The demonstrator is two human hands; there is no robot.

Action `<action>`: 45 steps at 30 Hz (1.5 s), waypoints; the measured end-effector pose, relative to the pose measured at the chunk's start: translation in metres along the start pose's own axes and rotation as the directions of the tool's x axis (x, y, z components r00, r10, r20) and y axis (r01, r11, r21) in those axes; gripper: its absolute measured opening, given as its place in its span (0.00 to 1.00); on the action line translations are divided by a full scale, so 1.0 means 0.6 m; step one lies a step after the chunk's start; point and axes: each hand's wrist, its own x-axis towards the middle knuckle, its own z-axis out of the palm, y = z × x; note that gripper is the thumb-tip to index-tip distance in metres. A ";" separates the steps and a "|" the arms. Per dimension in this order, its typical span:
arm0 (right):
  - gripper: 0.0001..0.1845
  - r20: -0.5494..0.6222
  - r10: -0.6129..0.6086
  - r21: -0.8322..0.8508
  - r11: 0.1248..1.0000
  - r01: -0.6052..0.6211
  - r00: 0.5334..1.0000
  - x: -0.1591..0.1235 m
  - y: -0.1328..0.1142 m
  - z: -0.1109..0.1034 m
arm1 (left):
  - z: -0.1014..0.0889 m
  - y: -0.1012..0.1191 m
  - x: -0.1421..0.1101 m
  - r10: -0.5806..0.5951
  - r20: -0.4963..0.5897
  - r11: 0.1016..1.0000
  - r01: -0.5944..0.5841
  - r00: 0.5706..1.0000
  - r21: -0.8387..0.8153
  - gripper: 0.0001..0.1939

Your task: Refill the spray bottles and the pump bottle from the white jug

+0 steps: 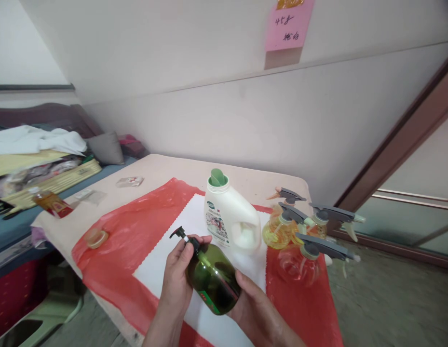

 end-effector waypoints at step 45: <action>0.32 -0.211 -0.151 -0.093 0.987 0.134 0.966 0.017 0.012 -0.020 | -0.003 -0.005 0.004 0.027 -0.030 1.000 -0.027 0.999 -0.003 0.16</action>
